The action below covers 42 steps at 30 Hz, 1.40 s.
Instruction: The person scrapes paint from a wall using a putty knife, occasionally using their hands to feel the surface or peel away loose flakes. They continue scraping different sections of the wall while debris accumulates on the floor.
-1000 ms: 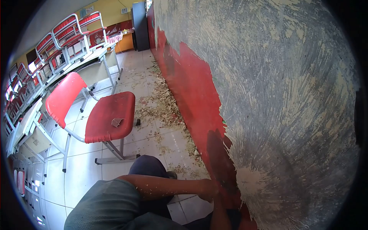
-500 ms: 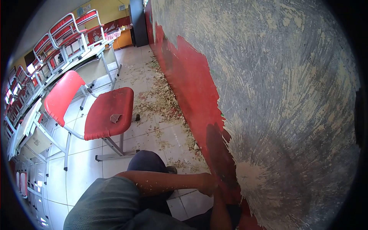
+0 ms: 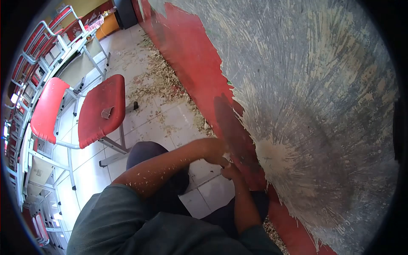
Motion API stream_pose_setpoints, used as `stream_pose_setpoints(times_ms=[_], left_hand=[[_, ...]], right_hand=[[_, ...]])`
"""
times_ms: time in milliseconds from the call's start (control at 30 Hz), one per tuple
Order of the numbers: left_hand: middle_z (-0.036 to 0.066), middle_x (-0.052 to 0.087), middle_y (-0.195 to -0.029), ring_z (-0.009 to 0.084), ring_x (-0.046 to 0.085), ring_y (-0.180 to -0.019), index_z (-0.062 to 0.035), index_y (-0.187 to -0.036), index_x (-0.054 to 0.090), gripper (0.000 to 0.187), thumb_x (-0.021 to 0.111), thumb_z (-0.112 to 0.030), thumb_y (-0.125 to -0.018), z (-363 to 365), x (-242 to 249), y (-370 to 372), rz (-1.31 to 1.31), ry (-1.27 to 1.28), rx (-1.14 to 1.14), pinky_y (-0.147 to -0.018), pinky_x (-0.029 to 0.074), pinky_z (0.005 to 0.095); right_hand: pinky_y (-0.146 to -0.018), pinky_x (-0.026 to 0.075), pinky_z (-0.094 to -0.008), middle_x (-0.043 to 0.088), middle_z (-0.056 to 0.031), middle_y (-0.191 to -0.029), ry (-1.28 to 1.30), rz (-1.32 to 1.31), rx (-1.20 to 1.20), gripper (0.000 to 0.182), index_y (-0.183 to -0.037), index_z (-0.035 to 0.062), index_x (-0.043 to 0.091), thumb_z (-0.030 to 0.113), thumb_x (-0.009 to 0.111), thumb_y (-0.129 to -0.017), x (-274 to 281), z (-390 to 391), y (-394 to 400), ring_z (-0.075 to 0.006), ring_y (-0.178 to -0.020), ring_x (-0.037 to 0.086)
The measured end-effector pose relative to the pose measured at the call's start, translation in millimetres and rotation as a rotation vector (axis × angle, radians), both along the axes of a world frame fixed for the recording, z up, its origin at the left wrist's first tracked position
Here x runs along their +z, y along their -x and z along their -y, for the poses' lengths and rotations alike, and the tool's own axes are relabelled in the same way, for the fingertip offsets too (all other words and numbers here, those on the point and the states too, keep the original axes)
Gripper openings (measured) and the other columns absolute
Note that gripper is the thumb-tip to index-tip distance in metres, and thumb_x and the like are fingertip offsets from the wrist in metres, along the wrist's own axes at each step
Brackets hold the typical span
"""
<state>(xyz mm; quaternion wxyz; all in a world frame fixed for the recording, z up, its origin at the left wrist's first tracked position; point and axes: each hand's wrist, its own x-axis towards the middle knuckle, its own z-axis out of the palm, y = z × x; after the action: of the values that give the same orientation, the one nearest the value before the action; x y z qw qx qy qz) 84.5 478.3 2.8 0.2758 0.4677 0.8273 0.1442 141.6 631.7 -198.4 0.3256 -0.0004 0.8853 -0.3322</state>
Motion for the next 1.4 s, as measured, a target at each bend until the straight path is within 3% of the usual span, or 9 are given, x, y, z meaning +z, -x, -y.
stream_pose_setpoints(times_ms=[200, 667, 733, 867, 967, 1067, 1200, 1333, 1400], left_hand=[[0.02, 0.064, -0.092, 0.0356, 0.062, -0.09, 0.0008, -0.101, 0.062, 0.041, 0.063, -0.031, -0.075, -18.1, -3.4, -17.2, -0.086, 0.123, 0.044, -0.08, 0.048, 0.0433], [0.015, 0.064, -0.093, 0.0327, 0.062, -0.091, -0.0018, -0.098, 0.064, 0.034, 0.065, -0.028, -0.077, -13.5, -8.6, -16.9, -0.093, 0.098, 0.04, -0.08, 0.049, 0.0413], [0.015, 0.064, -0.092, 0.0329, 0.062, -0.09, -0.0023, -0.099, 0.064, 0.034, 0.065, -0.028, -0.077, -13.9, -8.3, -18.0, -0.102, 0.079, 0.041, -0.08, 0.049, 0.041], [0.015, 0.064, -0.092, 0.033, 0.062, -0.09, -0.0034, -0.099, 0.065, 0.033, 0.066, -0.027, -0.076, -14.4, -7.0, -18.4, -0.073, 0.083, 0.045, -0.08, 0.049, 0.0412], [0.015, 0.064, -0.092, 0.0336, 0.062, -0.09, -0.0036, -0.099, 0.065, 0.033, 0.065, -0.027, -0.076, -15.1, -10.5, -17.7, -0.077, 0.108, 0.04, -0.079, 0.049, 0.0418], [0.016, 0.064, -0.091, 0.0349, 0.062, -0.088, -0.0026, -0.098, 0.064, 0.033, 0.063, -0.027, -0.076, -16.2, -9.2, -19.2, -0.081, 0.136, 0.04, -0.078, 0.049, 0.0425], [0.019, 0.064, -0.088, 0.0366, 0.062, -0.087, -0.0012, -0.096, 0.064, 0.034, 0.06, -0.027, -0.075, -18.1, -4.0, -20.6, -0.063, 0.19, 0.055, -0.077, 0.049, 0.0438], [0.02, 0.063, -0.087, 0.0369, 0.062, -0.086, -0.0009, -0.095, 0.064, 0.034, 0.06, -0.027, -0.074, -17.7, -9.1, -18.3, -0.071, 0.183, 0.049, -0.076, 0.049, 0.0447], [0.02, 0.063, -0.087, 0.0367, 0.062, -0.085, -0.0008, -0.094, 0.064, 0.034, 0.061, -0.027, -0.074, -17.4, -16.7, -17.4, -0.071, 0.173, 0.046, -0.076, 0.049, 0.0446]], right_hand=[[-0.085, 0.047, -0.0471, 0.061, -0.027, -0.105, -0.045, -0.015, -0.005, 0.061, -0.138, 0.012, 0.031, 0.018, 0.054, -0.082, 30.2, 4.8, -6.9, -0.0403, -0.099, 0.06], [-0.088, 0.046, -0.0473, 0.06, -0.0274, -0.109, -0.021, -0.06, 0.011, 0.066, -0.141, 0.009, 0.027, 0.025, 0.055, -0.084, -18.9, 0.7, 0.5, -0.0407, -0.102, 0.059], [-0.069, 0.05, -0.0418, 0.064, -0.0221, -0.098, -0.017, -0.072, -0.027, 0.053, -0.132, 0.0075, 0.041, 0.03, 0.051, -0.084, -12.2, 0.5, -3.6, -0.0317, -0.08, 0.063], [-0.05, 0.049, -0.0365, 0.065, -0.0167, -0.084, 0.005, -0.033, -0.092, 0.049, -0.127, 0.0066, 0.047, 0.032, 0.05, -0.085, -1.0, 3.4, -5.7, -0.0228, -0.059, 0.062], [-0.051, 0.049, -0.0369, 0.065, -0.0171, -0.083, 0.007, -0.007, -0.101, 0.049, -0.126, 0.0052, 0.048, 0.032, 0.05, -0.085, 11.2, 1.5, -8.6, -0.023, -0.059, 0.062], [-0.055, 0.052, -0.0395, 0.064, -0.0226, -0.096, -0.013, 0.077, -0.054, 0.064, -0.14, 0.0081, 0.029, 0.024, 0.056, -0.084, 24.9, 4.0, -3.3, -0.0313, -0.069, 0.065], [-0.058, 0.051, -0.0405, 0.064, -0.0226, -0.097, 0.02, 0.003, -0.028, 0.063, -0.137, 0.0061, 0.034, 0.03, 0.056, -0.083, 3.3, 4.1, -0.3, -0.0317, -0.069, 0.065], [-0.071, 0.05, -0.0419, 0.062, -0.0231, -0.105, 0.067, 0.021, -0.023, 0.062, -0.135, 0.0066, 0.036, 0.034, 0.056, -0.084, 27.3, 2.6, -2.7, -0.0352, -0.086, 0.064], [-0.079, 0.048, -0.043, 0.061, -0.0234, -0.11, 0.112, -0.103, -0.039, 0.06, -0.136, 0.0088, 0.036, 0.035, 0.055, -0.085, -9.5, 1.8, -4.3, -0.0368, -0.097, 0.062]])
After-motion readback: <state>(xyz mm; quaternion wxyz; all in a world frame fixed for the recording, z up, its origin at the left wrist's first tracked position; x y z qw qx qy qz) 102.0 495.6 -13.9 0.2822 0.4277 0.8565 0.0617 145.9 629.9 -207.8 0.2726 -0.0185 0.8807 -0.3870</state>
